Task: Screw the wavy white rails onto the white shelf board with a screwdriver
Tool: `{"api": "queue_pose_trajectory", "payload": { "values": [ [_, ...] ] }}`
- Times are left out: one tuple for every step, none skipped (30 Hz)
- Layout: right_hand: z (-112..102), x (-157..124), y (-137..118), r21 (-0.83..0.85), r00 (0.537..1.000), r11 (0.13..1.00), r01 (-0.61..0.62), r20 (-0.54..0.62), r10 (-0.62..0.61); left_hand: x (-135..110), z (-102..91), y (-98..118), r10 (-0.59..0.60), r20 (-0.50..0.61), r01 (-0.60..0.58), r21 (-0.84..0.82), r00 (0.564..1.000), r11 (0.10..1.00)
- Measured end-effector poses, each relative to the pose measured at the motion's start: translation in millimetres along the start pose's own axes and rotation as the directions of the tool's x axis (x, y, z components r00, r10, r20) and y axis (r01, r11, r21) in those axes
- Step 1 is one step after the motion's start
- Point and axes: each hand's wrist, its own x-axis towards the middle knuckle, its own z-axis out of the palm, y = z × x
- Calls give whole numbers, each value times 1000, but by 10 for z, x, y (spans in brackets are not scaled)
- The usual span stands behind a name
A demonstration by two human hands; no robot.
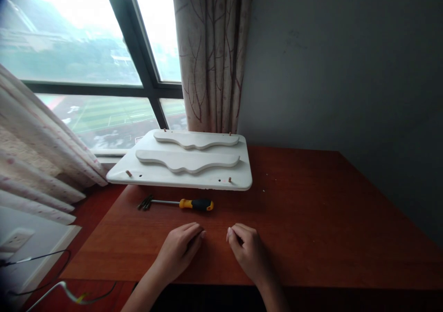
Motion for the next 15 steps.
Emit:
{"api": "queue_pose_trajectory", "payload": {
  "values": [
    [1,0,2,-1,1000,1000,-1,1,1,0,2,-2,3,-2,-3,-2,1000,1000],
    [2,-1,3,0,1000,1000,-1,1,1,2,4,-1,6,-4,-6,-4,1000,1000],
    [3,-2,3,0,1000,1000,-1,2,1,4,3,1,9,-6,-9,-6,1000,1000],
    [3,-3,3,0,1000,1000,-1,2,1,6,1,4,10,-8,-10,-8,1000,1000],
    [3,-4,3,-1,1000,1000,-1,2,1,7,-2,8,10,-10,-10,-8,1000,1000],
    [3,-5,2,-3,1000,1000,-2,2,2,8,-6,12,10,-10,-10,-7,1000,1000],
    [2,-6,2,-4,1000,1000,-2,2,2,8,-9,15,9,-12,-9,-6,1000,1000],
    [2,-7,2,-6,1000,1000,0,1,0,8,-12,17,7,-12,-7,-6,1000,1000],
    [1,-7,3,-7,1000,1000,2,1,-2,7,-13,16,5,-12,-5,-5,1000,1000],
    [0,-6,4,-8,1000,1000,4,0,-4,6,-14,15,4,-13,-4,-6,1000,1000],
    [0,-6,5,-10,1000,1000,6,-1,-6,6,-13,12,4,-15,-4,-7,1000,1000],
    [0,-5,7,-12,1000,1000,9,-2,-9,5,-11,10,5,-16,-5,-8,1000,1000],
    [1,-4,9,-13,1000,1000,11,-3,-11,4,-9,7,6,-16,-7,-10,1000,1000],
    [3,-4,12,-13,1000,1000,12,-3,-12,4,-7,5,8,-15,-8,-10,1000,1000],
    [6,-3,17,-12,1000,1000,13,-1,-13,3,-5,4,8,-12,-8,-10,1000,1000]
  ]
}}
